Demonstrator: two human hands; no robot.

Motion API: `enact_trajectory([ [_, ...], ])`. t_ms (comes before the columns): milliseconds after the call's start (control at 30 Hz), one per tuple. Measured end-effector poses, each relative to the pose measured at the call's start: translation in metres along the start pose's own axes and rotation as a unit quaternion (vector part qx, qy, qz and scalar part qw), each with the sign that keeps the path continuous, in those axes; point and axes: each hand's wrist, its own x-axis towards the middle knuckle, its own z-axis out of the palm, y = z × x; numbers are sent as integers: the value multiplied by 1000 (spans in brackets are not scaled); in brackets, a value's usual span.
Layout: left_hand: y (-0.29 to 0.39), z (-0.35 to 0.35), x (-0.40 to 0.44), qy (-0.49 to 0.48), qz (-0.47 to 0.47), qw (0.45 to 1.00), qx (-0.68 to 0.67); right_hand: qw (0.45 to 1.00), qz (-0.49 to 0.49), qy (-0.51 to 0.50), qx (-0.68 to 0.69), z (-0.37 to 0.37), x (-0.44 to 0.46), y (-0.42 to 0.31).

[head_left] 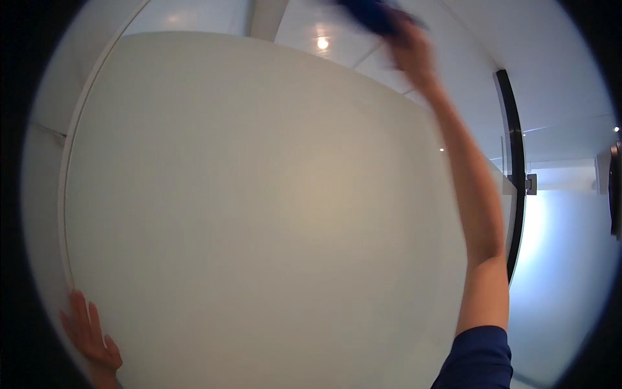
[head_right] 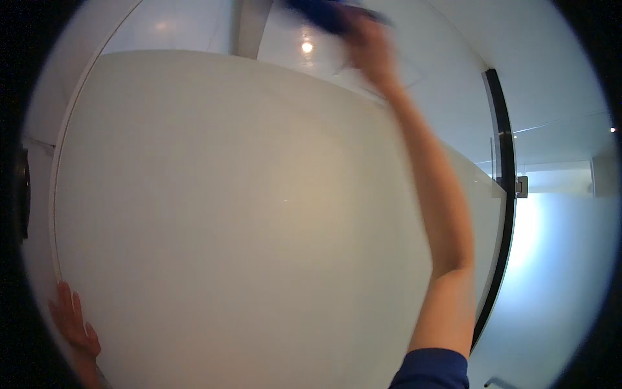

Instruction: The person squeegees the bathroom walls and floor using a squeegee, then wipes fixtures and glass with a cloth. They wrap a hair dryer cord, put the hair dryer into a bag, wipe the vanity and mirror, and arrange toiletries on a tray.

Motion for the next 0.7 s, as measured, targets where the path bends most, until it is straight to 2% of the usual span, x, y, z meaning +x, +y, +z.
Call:
enact_trajectory([
  [33,-3,-1,-1,30,19,999,14,987,147,-21,-66,-52,-7,73],
  [67,-5,-5,-4,35,22,999,10,926,294,21,-237,-100,-31,125],
  [100,-8,-9,-1,41,29,999,6,838,393,77,-372,-125,-53,137],
  [133,-4,-5,9,48,43,998,-3,822,401,93,-393,-113,-48,132],
  [167,6,8,14,54,-19,989,-135,847,357,91,-383,-80,-37,113],
  [200,5,25,10,65,-79,959,-263,904,253,82,-333,-38,-23,68],
  [233,1,38,7,53,-88,960,-261,960,106,68,-249,9,-13,18],
  [267,-2,50,4,41,-96,960,-260,985,-38,51,-160,52,-12,-40],
  [333,-28,50,-6,-24,-20,999,12,964,-263,-11,40,90,-45,-164],
  [367,-27,46,-2,-2,-51,995,-87,952,-248,-125,126,64,-68,-211],
  [400,-18,46,10,18,-81,979,-186,952,-248,-110,143,49,-89,-205],
  [467,4,36,20,44,-153,915,-372,961,-222,-162,11,-6,-125,-141],
  [500,4,32,25,53,-187,869,-456,972,-171,-146,-64,-51,-139,-71],
  [533,4,28,20,58,-224,815,-532,983,-56,-83,-156,-113,-171,14],
  [567,9,22,16,70,-261,750,-604,951,115,-4,-288,-181,-208,84],
  [600,6,20,13,26,-201,861,-466,828,323,79,-452,-248,-249,140],
  [633,3,17,14,-27,-132,941,-309,767,440,91,-458,-291,-257,175],
  [667,5,14,15,-75,-59,985,-142,741,493,105,-443,-295,-239,177],
  [700,28,-7,23,-49,-49,988,-138,763,496,99,-404,-279,-217,172],
])
